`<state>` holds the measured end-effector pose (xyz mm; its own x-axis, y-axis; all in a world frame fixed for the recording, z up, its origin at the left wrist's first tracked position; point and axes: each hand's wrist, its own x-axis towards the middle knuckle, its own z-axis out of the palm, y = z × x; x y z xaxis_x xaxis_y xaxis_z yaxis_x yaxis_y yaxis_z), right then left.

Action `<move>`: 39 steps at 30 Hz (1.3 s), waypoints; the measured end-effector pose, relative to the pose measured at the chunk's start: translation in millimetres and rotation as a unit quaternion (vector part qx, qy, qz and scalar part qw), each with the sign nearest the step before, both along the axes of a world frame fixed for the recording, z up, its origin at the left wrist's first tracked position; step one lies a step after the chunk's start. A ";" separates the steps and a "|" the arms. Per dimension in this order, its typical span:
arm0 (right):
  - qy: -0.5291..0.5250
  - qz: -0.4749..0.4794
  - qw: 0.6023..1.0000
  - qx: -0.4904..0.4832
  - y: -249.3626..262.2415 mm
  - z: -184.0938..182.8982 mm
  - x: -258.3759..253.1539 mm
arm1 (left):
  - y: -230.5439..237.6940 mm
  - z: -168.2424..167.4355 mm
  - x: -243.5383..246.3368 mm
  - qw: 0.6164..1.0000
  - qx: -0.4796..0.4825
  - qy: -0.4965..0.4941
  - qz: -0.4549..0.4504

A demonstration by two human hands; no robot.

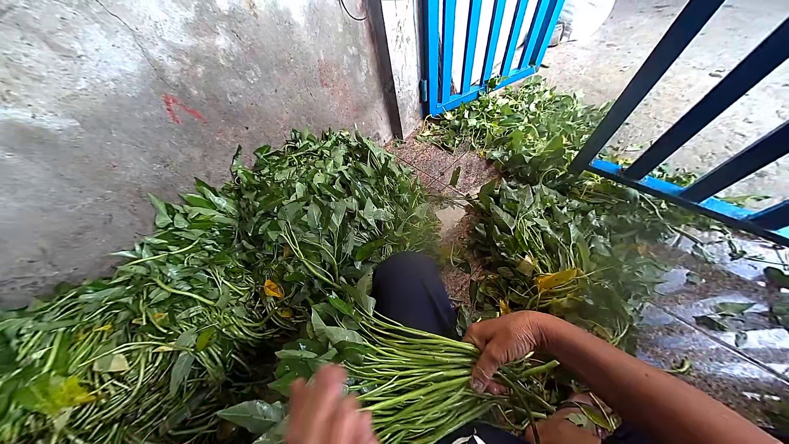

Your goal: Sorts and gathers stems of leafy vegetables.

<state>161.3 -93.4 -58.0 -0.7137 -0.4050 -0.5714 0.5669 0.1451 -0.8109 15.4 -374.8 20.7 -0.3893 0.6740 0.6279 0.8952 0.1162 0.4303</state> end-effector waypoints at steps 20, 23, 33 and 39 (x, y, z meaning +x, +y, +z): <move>0.051 -0.023 0.996 0.072 14.7 -11.0 -13.7 | 54.4 -93.7 -30.7 0.952 -0.269 0.141 -0.037; 0.130 -0.113 0.966 0.194 13.7 -8.2 0.0 | 55.5 -98.1 -28.3 0.950 -0.267 0.158 -0.011; 0.518 -0.143 0.613 0.579 -88.0 -16.6 43.0 | 58.2 -95.6 -23.2 0.945 -0.273 0.178 -0.003; 0.566 -0.158 0.574 0.570 -90.5 -40.3 47.8 | 54.7 -88.9 -25.9 0.942 -0.292 0.166 -0.019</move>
<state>209.0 -183.9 -98.3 -0.8240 0.0229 0.5662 -0.0869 0.9823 -0.1662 -10.5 -320.2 -68.2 -0.2047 0.9518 0.2283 0.9775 0.2108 -0.0022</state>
